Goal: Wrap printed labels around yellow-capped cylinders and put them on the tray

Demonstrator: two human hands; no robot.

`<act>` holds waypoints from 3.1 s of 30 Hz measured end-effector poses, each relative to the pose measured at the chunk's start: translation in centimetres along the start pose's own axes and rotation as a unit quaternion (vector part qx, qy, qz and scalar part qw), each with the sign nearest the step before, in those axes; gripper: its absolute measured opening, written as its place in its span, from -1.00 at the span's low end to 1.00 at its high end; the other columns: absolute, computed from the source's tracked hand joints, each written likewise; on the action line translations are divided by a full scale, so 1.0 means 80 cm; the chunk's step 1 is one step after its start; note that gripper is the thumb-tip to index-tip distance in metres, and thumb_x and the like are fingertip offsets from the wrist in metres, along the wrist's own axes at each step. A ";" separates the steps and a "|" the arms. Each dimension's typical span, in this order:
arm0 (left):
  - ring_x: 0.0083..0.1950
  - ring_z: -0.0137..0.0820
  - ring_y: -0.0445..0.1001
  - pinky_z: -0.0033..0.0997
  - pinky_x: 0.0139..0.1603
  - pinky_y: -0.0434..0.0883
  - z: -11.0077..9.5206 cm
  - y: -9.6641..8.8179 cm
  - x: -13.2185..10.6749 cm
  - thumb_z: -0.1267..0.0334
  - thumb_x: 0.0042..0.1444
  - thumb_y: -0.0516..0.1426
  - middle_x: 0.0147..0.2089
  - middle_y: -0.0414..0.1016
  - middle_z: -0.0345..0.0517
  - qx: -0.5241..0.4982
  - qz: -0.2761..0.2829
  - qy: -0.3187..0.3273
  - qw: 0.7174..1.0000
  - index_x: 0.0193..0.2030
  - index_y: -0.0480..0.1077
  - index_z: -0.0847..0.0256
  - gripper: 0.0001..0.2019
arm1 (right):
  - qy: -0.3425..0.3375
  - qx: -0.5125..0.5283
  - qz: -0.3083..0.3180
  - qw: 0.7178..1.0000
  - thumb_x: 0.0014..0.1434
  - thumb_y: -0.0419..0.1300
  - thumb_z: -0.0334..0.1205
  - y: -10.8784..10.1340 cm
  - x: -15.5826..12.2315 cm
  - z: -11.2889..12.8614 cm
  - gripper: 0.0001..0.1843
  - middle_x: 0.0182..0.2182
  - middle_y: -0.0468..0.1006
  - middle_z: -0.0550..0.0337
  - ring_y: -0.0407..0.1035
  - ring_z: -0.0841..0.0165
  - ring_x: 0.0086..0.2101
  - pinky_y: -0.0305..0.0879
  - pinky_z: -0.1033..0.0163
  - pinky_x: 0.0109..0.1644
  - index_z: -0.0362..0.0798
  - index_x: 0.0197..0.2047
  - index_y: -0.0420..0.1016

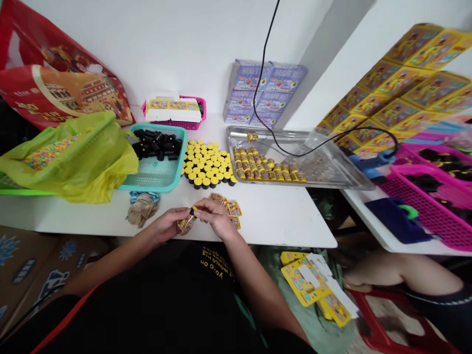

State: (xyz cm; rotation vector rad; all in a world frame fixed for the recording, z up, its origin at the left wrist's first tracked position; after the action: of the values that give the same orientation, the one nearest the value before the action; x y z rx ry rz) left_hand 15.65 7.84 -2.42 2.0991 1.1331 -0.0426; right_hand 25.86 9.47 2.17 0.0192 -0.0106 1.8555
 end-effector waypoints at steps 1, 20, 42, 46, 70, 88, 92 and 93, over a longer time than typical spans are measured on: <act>-0.51 -0.49 0.37 -0.52 -0.56 0.19 0.002 0.002 0.000 0.05 -0.14 0.38 -0.47 0.41 -0.15 -0.011 0.008 -0.007 1.000 -0.36 0.41 0.31 -0.62 | -0.005 -0.001 0.004 1.000 0.03 0.34 0.06 -0.001 0.000 0.001 -0.65 -0.49 0.40 0.28 0.22 0.48 -0.52 0.14 0.32 -0.46 -0.05 -0.28 0.54; -0.42 -0.45 0.45 -0.42 -0.35 0.38 -0.004 0.014 0.006 -0.02 -0.10 0.36 -0.34 0.50 -0.11 -0.044 0.028 0.016 0.999 -0.24 0.49 0.26 -0.58 | -0.173 -0.196 -0.080 0.962 0.16 0.28 0.01 0.004 -0.021 0.037 -0.69 -0.29 0.58 0.15 0.41 0.26 -0.25 0.35 0.08 -0.08 0.10 -0.06 0.59; -0.37 -0.46 0.46 -0.44 -0.24 0.38 -0.024 0.016 0.020 0.41 0.02 0.25 -0.38 0.51 -0.10 -0.150 -0.051 0.006 0.987 -0.34 0.48 0.34 -0.94 | -0.328 -0.367 -0.239 0.837 0.22 0.23 -0.27 -0.002 -0.062 0.055 -0.69 -0.17 0.50 0.04 0.43 0.21 -0.15 0.44 0.04 -0.10 0.04 0.04 0.51; -0.39 -0.43 0.47 -0.40 -0.26 0.40 -0.021 0.019 0.023 0.30 0.14 0.19 -0.36 0.52 -0.07 -0.165 -0.048 0.004 0.985 -0.30 0.47 0.32 -0.89 | -0.342 -0.424 -0.238 0.804 0.22 0.24 -0.29 0.007 -0.063 0.054 -0.72 -0.18 0.50 0.03 0.43 0.22 -0.17 0.45 0.03 -0.11 0.04 0.01 0.52; -0.37 -0.44 0.47 -0.41 -0.22 0.41 -0.003 0.003 0.023 0.23 0.13 0.24 -0.33 0.52 -0.06 -0.172 -0.100 0.035 0.979 -0.28 0.48 0.33 -0.83 | -0.338 -0.415 -0.243 0.809 0.23 0.22 -0.30 0.007 -0.059 0.053 -0.72 -0.30 0.56 0.07 0.45 0.25 -0.26 0.45 0.09 -0.17 -0.02 0.03 0.49; -0.33 -0.42 0.50 -0.38 -0.15 0.43 0.006 0.012 0.023 0.18 0.09 0.29 -0.36 0.52 -0.07 -0.168 -0.082 0.031 0.982 -0.28 0.43 0.32 -0.77 | -0.357 -0.391 -0.238 0.815 0.25 0.17 -0.35 0.007 -0.058 0.039 -0.74 -0.31 0.59 0.09 0.47 0.27 -0.27 0.44 0.08 -0.17 0.01 -0.01 0.53; -0.34 -0.39 0.49 -0.35 -0.17 0.42 0.008 0.013 0.024 0.08 0.09 0.27 -0.37 0.52 -0.04 -0.141 -0.072 0.004 0.987 -0.27 0.45 0.33 -0.70 | -0.363 -0.423 -0.240 0.795 0.22 0.20 -0.38 0.006 -0.062 0.041 -0.79 -0.38 0.56 0.12 0.42 0.27 -0.31 0.39 0.11 -0.22 0.01 -0.09 0.55; -0.36 -0.41 0.48 -0.37 -0.19 0.41 0.007 0.012 0.024 0.08 0.09 0.27 -0.38 0.52 -0.05 -0.138 -0.077 0.003 0.987 -0.27 0.46 0.34 -0.70 | -0.356 -0.430 -0.242 0.793 0.22 0.20 -0.37 0.006 -0.062 0.041 -0.80 -0.38 0.56 0.13 0.42 0.28 -0.32 0.39 0.11 -0.23 0.02 -0.10 0.56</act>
State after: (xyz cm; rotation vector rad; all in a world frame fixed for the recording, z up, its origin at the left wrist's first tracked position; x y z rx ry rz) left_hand 17.66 8.50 -2.97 1.7659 1.2293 0.0462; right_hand 26.83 4.53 5.37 0.0780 -1.2602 1.0916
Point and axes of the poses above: each hand's wrist, its own x-axis towards the middle knuckle, its own y-axis out of the palm, z = x × y, the point moved 9 cm from there along x, towards the middle knuckle
